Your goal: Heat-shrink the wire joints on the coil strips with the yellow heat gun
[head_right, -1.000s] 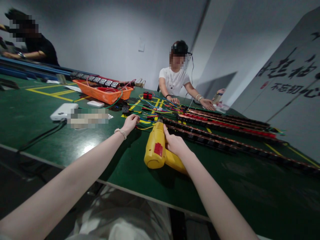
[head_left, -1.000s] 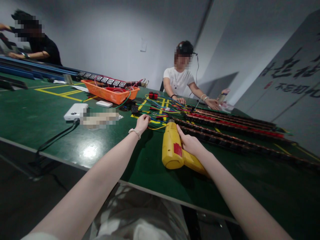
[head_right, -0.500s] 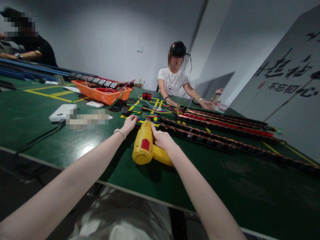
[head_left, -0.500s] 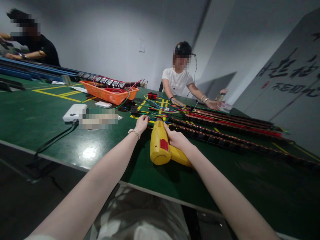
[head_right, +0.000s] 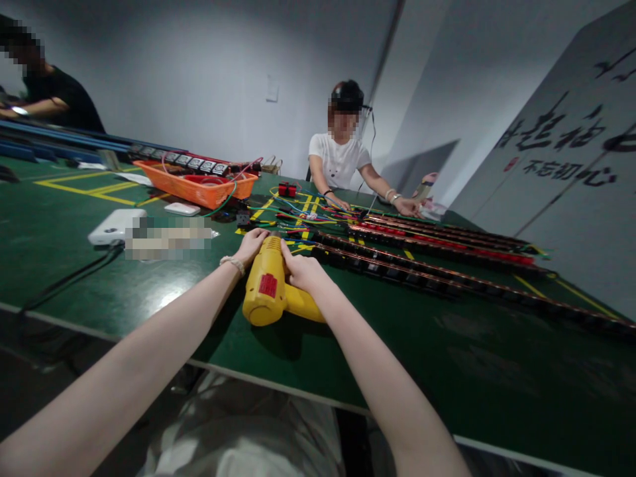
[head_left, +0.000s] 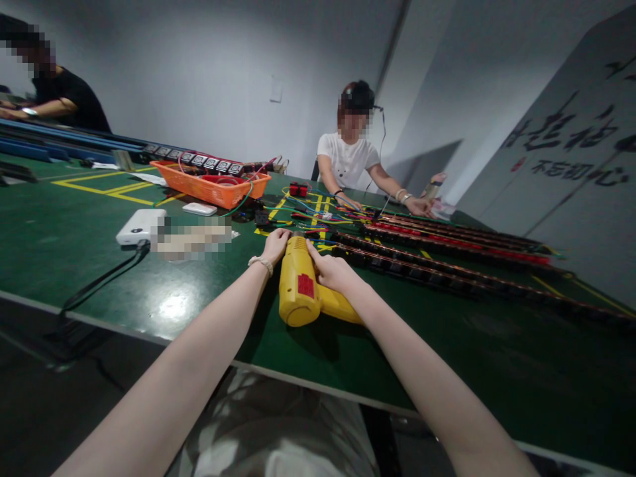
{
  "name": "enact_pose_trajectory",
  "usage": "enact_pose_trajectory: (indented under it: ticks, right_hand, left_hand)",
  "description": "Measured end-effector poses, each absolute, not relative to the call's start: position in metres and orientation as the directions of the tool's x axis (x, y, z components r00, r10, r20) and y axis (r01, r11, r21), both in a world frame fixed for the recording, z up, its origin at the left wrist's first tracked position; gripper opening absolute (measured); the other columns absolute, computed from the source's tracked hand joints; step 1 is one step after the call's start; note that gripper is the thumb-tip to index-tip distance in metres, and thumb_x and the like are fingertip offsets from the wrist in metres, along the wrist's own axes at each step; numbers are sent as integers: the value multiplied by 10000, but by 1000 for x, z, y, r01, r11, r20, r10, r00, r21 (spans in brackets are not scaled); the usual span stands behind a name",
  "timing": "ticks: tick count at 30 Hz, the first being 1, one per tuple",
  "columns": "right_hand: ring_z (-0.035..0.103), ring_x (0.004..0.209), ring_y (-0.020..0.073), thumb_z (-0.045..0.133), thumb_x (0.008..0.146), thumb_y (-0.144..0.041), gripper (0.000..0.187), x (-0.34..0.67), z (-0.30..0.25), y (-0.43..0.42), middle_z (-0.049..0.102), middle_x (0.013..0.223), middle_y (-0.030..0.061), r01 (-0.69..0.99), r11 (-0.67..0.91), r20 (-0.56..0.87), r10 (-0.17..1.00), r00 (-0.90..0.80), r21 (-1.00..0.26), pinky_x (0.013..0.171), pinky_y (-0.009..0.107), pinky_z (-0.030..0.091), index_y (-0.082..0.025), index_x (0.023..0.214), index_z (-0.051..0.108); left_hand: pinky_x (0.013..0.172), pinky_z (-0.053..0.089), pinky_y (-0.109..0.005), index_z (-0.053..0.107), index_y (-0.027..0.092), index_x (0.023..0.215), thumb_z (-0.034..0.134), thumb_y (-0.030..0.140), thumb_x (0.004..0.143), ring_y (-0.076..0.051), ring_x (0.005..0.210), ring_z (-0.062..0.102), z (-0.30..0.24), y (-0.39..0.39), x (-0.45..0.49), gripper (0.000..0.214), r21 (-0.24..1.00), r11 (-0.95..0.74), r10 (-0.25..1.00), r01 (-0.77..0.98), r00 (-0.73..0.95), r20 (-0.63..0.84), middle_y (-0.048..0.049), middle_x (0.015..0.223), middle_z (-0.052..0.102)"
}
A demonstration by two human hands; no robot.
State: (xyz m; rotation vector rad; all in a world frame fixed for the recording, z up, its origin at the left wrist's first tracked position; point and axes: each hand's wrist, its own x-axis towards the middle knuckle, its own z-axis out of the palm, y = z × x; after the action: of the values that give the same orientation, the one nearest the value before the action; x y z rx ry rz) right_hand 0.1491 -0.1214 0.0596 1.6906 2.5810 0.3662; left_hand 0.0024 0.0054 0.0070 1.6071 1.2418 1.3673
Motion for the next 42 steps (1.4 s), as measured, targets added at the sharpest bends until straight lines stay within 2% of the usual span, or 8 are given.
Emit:
enact_pose_trajectory:
  ticks: [10, 20, 24, 31, 35, 42]
  right_hand:
    - [599, 806, 227, 417, 702, -161, 854, 162, 60, -129, 617, 983, 129, 913, 362, 84, 920, -382, 186, 615, 268, 371, -125, 1384, -97]
    - [590, 812, 229, 398, 745, -191, 816, 205, 60, -149, 619, 948, 130, 955, 218, 85, 967, -239, 202, 615, 263, 355, -124, 1381, -109]
    - [591, 802, 230, 395, 757, -205, 808, 219, 62, -159, 622, 953, 131, 968, 154, 81, 982, -173, 199, 611, 265, 359, -121, 1380, -113]
    - [598, 764, 228, 387, 755, -185, 808, 233, 62, -167, 624, 939, 129, 977, 56, 72, 995, -72, 208, 601, 268, 361, -134, 1377, -126]
    - [590, 814, 238, 390, 759, -181, 816, 232, 61, -166, 610, 981, 153, 984, 67, 45, 996, -75, 164, 624, 273, 367, -103, 1369, -147]
    - [584, 857, 258, 386, 772, -211, 822, 230, 61, -165, 588, 1033, 171, 987, 97, 16, 995, -100, 130, 638, 287, 374, -85, 1358, -175]
  left_hand:
    - [706, 450, -264, 619, 122, 785, 499, 225, 712, -134, 698, 580, -3, 15, 9, 174, 936, -332, 942, 119, -6, 335, -67, 775, 645]
    - [643, 453, -238, 599, 111, 789, 478, 200, 717, -120, 655, 578, 2, 6, 10, 167, 950, -307, 951, 53, -15, 308, -67, 734, 637]
    - [635, 446, -231, 599, 120, 796, 478, 219, 723, -116, 652, 571, 2, 6, 9, 172, 947, -311, 950, 80, -14, 313, -60, 743, 636]
    - [690, 413, -244, 585, 158, 760, 476, 230, 738, -126, 695, 527, 1, 7, 7, 132, 890, -385, 917, 243, -9, 399, -30, 748, 610]
    - [661, 393, -238, 544, 173, 742, 457, 194, 754, -121, 652, 501, -1, 9, 8, 90, 884, -364, 926, 293, 13, 377, -16, 706, 591]
    - [630, 383, -251, 499, 202, 824, 426, 214, 792, -134, 580, 519, -3, 8, 9, 81, 886, -360, 932, 293, 63, 358, 0, 607, 605]
